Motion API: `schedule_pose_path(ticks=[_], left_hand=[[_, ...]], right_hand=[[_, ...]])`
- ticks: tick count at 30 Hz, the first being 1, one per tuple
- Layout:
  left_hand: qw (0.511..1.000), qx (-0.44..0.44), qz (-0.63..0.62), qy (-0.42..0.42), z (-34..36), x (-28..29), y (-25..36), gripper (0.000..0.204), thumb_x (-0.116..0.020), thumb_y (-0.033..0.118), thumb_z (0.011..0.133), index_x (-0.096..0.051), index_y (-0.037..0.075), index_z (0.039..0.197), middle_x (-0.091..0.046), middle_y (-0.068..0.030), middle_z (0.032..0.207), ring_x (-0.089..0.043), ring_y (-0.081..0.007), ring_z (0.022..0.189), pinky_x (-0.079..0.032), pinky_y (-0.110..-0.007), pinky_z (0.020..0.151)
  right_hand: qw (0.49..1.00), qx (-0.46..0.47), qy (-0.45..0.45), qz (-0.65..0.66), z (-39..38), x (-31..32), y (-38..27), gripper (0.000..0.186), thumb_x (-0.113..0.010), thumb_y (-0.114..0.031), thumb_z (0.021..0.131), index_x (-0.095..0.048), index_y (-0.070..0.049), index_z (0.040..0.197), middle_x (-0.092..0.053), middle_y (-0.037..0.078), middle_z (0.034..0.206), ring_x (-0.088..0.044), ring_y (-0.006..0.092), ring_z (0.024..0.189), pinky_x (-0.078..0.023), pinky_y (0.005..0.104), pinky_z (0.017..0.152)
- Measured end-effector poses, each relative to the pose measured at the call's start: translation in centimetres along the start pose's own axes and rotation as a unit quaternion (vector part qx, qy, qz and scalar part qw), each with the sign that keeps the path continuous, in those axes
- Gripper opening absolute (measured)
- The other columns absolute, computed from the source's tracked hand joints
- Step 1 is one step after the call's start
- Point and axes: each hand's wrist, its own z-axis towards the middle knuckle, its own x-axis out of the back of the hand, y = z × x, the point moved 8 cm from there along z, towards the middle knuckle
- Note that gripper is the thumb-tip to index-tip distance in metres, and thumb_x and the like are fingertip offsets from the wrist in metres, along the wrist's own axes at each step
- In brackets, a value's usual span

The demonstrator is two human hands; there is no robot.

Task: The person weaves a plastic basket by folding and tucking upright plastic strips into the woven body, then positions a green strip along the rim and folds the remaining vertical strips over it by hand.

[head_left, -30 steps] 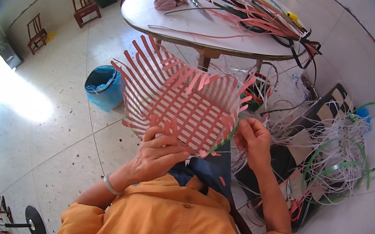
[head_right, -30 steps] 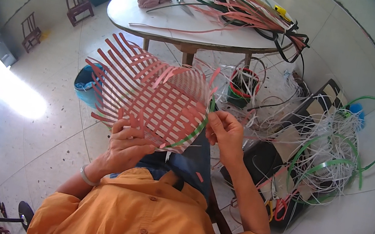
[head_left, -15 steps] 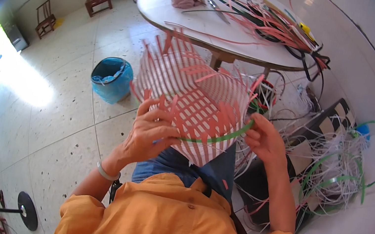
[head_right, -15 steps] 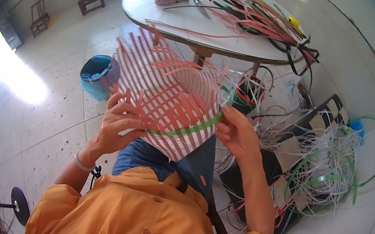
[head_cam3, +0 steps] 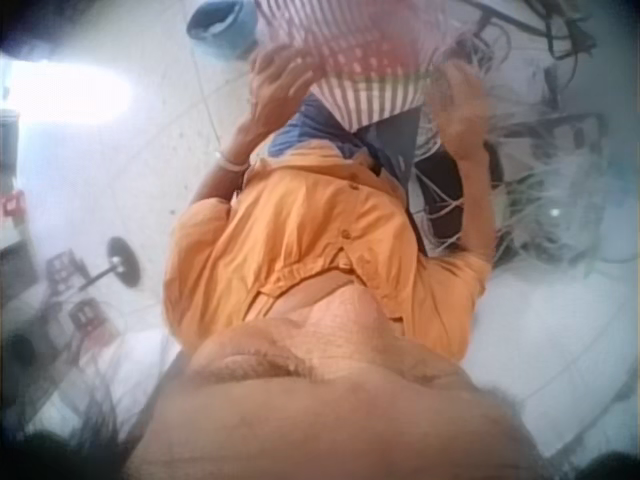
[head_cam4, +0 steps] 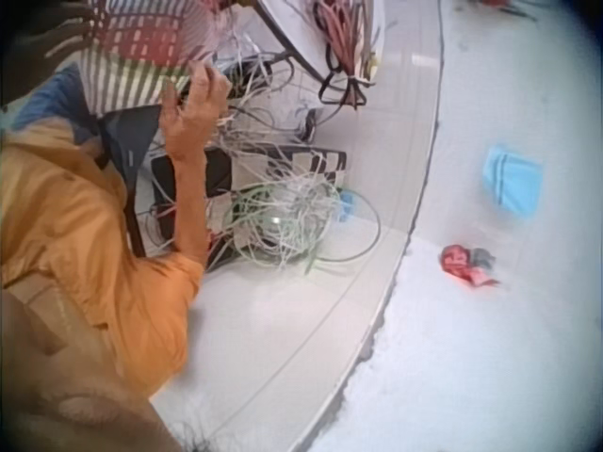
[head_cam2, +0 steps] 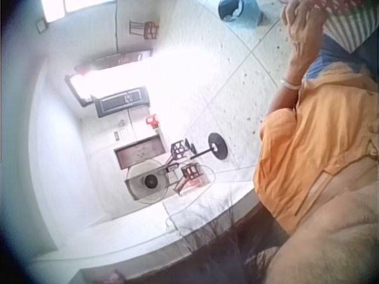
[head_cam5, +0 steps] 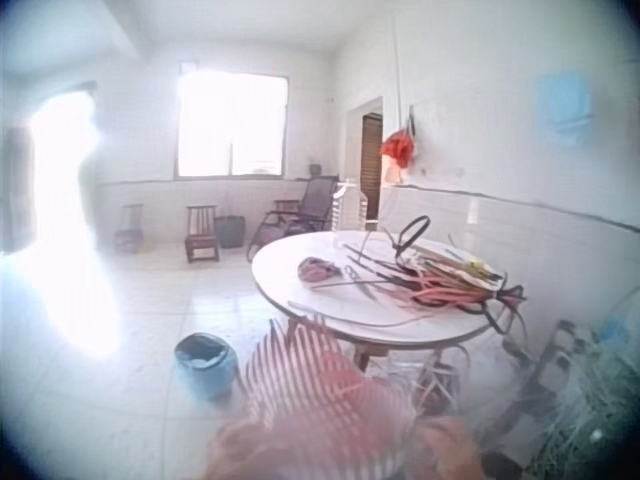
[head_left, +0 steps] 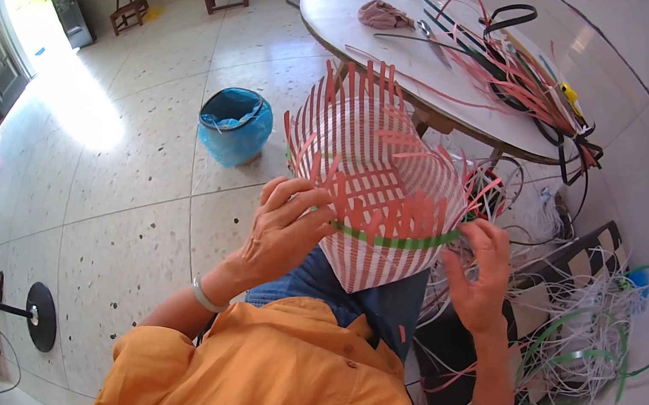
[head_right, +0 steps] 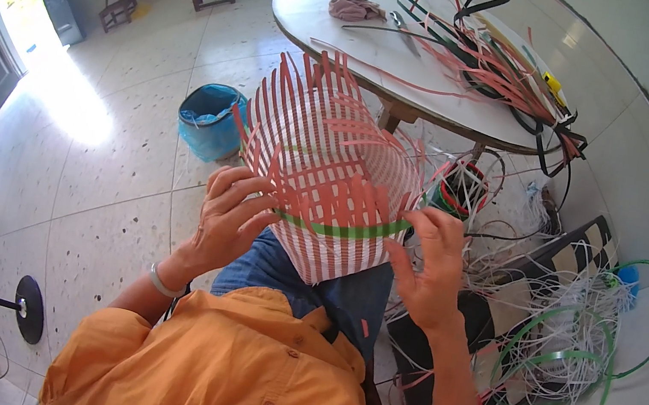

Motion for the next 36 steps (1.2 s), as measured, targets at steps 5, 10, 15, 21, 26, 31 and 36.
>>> schedule_pose_path(ticks=[5,10,15,21,26,31,36], left_hand=[[0.995,0.023,-0.055,0.082,-0.7,-0.2,2.1,0.039,-0.078,0.008,0.073,-0.067,0.008,0.110,-0.058,-0.0134,0.120,-0.056,-0.0312,0.110,-0.046,-0.047,0.093],[0.998,-0.025,-0.022,0.047,-0.2,-1.8,4.5,0.048,-0.078,0.013,0.074,-0.064,0.008,0.119,-0.053,-0.0145,0.122,-0.053,-0.0331,0.113,-0.042,-0.049,0.099],[0.997,0.043,-0.060,0.033,0.0,-3.1,2.9,0.064,-0.085,0.014,0.072,-0.056,0.008,0.129,-0.050,-0.0144,0.126,-0.049,-0.0371,0.117,-0.041,-0.052,0.102],[0.992,0.023,-0.111,0.058,-0.9,-3.5,0.8,0.062,-0.082,0.010,0.074,-0.053,0.009,0.128,-0.051,-0.0154,0.121,-0.048,-0.0379,0.117,-0.036,-0.055,0.109],[0.993,-0.001,-0.107,0.045,-1.0,-2.9,0.5,0.062,-0.082,0.009,0.075,-0.054,0.015,0.129,-0.047,-0.0163,0.123,-0.044,-0.0380,0.120,-0.037,-0.053,0.108],[0.997,0.016,-0.074,-0.022,-0.2,-3.1,1.0,0.053,-0.080,0.012,0.078,-0.060,0.017,0.127,-0.043,-0.0165,0.121,-0.042,-0.0385,0.119,-0.035,-0.053,0.108],[0.994,0.007,-0.111,-0.023,0.0,-3.2,0.4,0.052,-0.080,0.012,0.076,-0.061,0.016,0.124,-0.043,-0.0162,0.118,-0.042,-0.0376,0.118,-0.031,-0.057,0.110]], right_hand=[[0.996,0.013,-0.082,0.024,-0.1,-2.0,2.0,0.032,-0.075,-0.011,0.081,-0.064,-0.004,0.109,-0.057,0.014,0.107,-0.053,0.0331,0.101,-0.044,0.0424,0.087],[0.993,0.040,-0.114,0.013,0.1,-2.3,2.0,0.029,-0.075,-0.015,0.081,-0.065,-0.004,0.106,-0.058,0.010,0.102,-0.053,0.0321,0.098,-0.043,0.0417,0.086],[0.991,0.032,-0.127,0.024,0.1,-2.5,2.4,0.026,-0.075,-0.015,0.080,-0.064,-0.005,0.102,-0.056,0.011,0.101,-0.053,0.0312,0.097,-0.041,0.0416,0.086],[0.992,0.028,-0.117,0.043,-1.5,-4.3,2.3,0.031,-0.077,-0.009,0.077,-0.062,-0.005,0.103,-0.054,0.011,0.099,-0.053,0.0313,0.093,-0.042,0.0418,0.084],[0.996,0.052,-0.068,0.013,-0.1,-4.3,1.3,0.033,-0.079,0.000,0.073,-0.059,-0.001,0.099,-0.052,0.012,0.100,-0.055,0.0315,0.090,-0.047,0.0383,0.076],[0.993,0.078,-0.089,-0.011,-0.2,-4.7,1.3,0.032,-0.077,-0.003,0.074,-0.058,-0.002,0.100,-0.055,0.014,0.102,-0.054,0.0341,0.098,-0.046,0.0415,0.081],[0.989,0.066,-0.125,0.039,-0.7,-4.7,1.5,0.031,-0.076,-0.005,0.077,-0.057,-0.002,0.101,-0.056,0.014,0.100,-0.056,0.0355,0.091,-0.047,0.0434,0.077]])
